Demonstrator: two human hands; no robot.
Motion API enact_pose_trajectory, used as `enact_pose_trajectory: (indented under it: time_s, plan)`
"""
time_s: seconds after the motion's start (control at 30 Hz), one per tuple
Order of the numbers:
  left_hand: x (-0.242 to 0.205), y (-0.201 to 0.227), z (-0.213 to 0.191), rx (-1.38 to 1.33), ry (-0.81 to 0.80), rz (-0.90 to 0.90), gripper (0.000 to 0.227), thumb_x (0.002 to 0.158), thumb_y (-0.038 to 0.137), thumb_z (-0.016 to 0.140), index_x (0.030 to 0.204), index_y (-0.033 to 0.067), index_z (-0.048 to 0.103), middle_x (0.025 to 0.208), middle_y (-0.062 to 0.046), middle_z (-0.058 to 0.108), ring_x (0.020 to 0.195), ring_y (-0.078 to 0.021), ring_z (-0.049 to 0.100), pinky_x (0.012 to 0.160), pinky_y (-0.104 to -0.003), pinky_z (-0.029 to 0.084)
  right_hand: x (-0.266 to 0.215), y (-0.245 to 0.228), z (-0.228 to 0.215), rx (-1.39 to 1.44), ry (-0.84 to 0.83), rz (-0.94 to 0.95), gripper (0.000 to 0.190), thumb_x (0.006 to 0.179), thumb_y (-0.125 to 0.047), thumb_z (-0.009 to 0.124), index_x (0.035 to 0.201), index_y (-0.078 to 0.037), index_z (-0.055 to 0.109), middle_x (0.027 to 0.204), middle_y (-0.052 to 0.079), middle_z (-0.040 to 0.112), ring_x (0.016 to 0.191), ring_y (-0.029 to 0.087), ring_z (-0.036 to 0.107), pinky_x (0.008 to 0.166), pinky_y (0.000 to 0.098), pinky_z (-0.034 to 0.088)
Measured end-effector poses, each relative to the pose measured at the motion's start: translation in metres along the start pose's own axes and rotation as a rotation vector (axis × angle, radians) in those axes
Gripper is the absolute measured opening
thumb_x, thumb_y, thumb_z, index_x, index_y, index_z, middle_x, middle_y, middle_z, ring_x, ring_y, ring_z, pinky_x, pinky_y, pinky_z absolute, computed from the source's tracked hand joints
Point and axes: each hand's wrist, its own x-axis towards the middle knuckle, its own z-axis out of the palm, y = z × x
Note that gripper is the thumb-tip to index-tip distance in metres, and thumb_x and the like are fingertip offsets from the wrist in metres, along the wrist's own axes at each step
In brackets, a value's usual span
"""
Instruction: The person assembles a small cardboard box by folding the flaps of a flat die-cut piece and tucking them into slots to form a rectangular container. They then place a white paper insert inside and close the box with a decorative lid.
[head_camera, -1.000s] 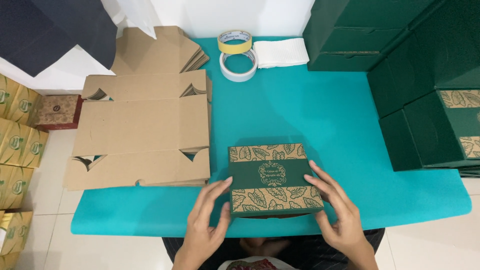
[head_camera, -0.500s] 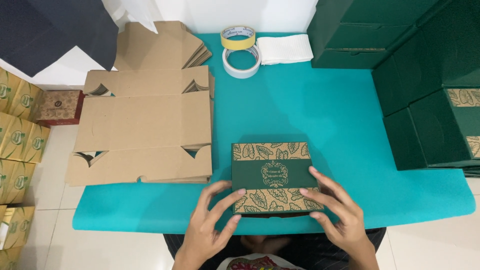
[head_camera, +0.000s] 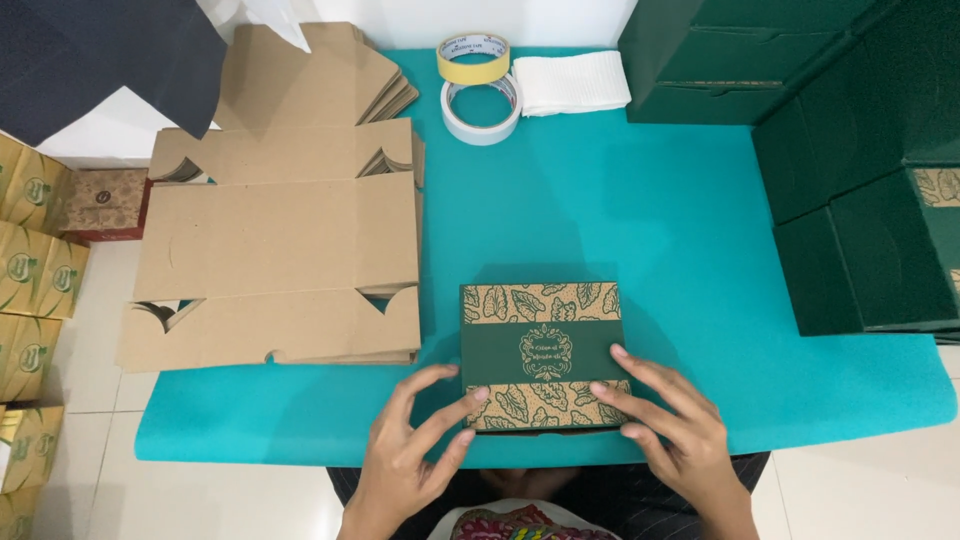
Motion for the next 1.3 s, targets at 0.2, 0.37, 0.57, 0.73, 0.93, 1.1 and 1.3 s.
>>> enact_pose_trajectory:
  time_s: [0.2, 0.37, 0.57, 0.73, 0.93, 1.1, 1.3]
  plan:
    - [0.021, 0.024, -0.002, 0.338, 0.119, 0.083, 0.032, 0.085, 0.01, 0.057, 0.113, 0.0206, 0.069, 0.124, -0.015, 0.06, 0.116, -0.0343, 0.06, 0.09, -0.047, 0.049, 0.024, -0.035, -0.002, -0.196, 0.067, 0.061, 0.028, 0.098, -0.017, 0.047, 0.103, -0.012, 0.074, 0.126, 0.013, 0.065, 0.126, 0.036, 0.057, 0.106, 0.0449, 0.047]
    - [0.071, 0.053, 0.018, 0.51, -0.137, 0.021, 0.06, 0.096, 0.018, 0.038, 0.151, -0.0041, 0.028, 0.161, -0.019, 0.025, 0.151, -0.033, 0.023, 0.124, -0.045, 0.018, 0.057, -0.049, 0.022, -0.358, -0.26, 0.285, 0.069, 0.103, -0.039, 0.033, 0.156, -0.002, 0.012, 0.165, 0.014, 0.011, 0.153, 0.03, 0.002, 0.12, 0.0503, -0.002]
    - [0.076, 0.036, 0.041, 0.682, -0.119, -0.087, 0.063, 0.099, 0.027, 0.028, 0.153, -0.0045, 0.021, 0.162, -0.02, 0.02, 0.152, -0.0324, 0.016, 0.125, -0.049, 0.009, 0.063, -0.04, 0.036, -0.489, -0.233, 0.237, 0.062, 0.105, -0.035, 0.025, 0.156, -0.001, 0.015, 0.164, 0.016, 0.011, 0.153, 0.028, 0.008, 0.123, 0.0429, 0.01]
    - [0.077, 0.035, 0.045, 0.724, -0.127, -0.096, 0.066, 0.097, 0.027, 0.03, 0.152, -0.0068, 0.021, 0.161, -0.023, 0.019, 0.152, -0.0333, 0.017, 0.125, -0.048, 0.009, 0.063, -0.038, 0.038, -0.396, -0.225, 0.26, 0.059, 0.104, -0.027, 0.025, 0.155, 0.003, 0.015, 0.164, 0.019, 0.011, 0.153, 0.031, 0.008, 0.124, 0.044, 0.011]
    - [0.075, 0.041, 0.021, 0.139, -0.065, -0.175, 0.067, 0.103, 0.042, 0.02, 0.154, -0.0017, 0.016, 0.163, -0.021, 0.01, 0.153, -0.0332, 0.007, 0.123, -0.052, 0.005, 0.062, -0.04, 0.013, 0.059, -0.2, 0.393, 0.062, 0.102, -0.034, 0.028, 0.155, -0.005, 0.012, 0.166, 0.014, 0.004, 0.154, 0.028, 0.0, 0.122, 0.0452, 0.004]
    - [0.034, 0.037, 0.005, -0.362, 0.059, -0.265, 0.078, 0.103, 0.059, 0.017, 0.155, 0.0018, 0.001, 0.165, -0.018, -0.004, 0.155, -0.0316, -0.001, 0.125, -0.051, 0.002, 0.026, -0.031, 0.001, 0.288, -0.02, 0.362, 0.073, 0.099, -0.043, 0.035, 0.156, -0.005, 0.01, 0.166, 0.016, 0.005, 0.155, 0.031, 0.005, 0.124, 0.0469, 0.01]
    - [-0.003, 0.019, 0.019, -0.23, -0.267, -0.549, 0.106, 0.089, 0.037, 0.067, 0.154, 0.0117, -0.013, 0.166, -0.009, -0.015, 0.154, -0.0289, -0.002, 0.119, -0.049, 0.015, -0.022, -0.009, 0.02, 0.533, -0.075, 0.662, 0.09, 0.083, -0.021, 0.065, 0.155, -0.008, 0.013, 0.165, 0.011, 0.014, 0.152, 0.025, 0.016, 0.121, 0.0396, 0.022]
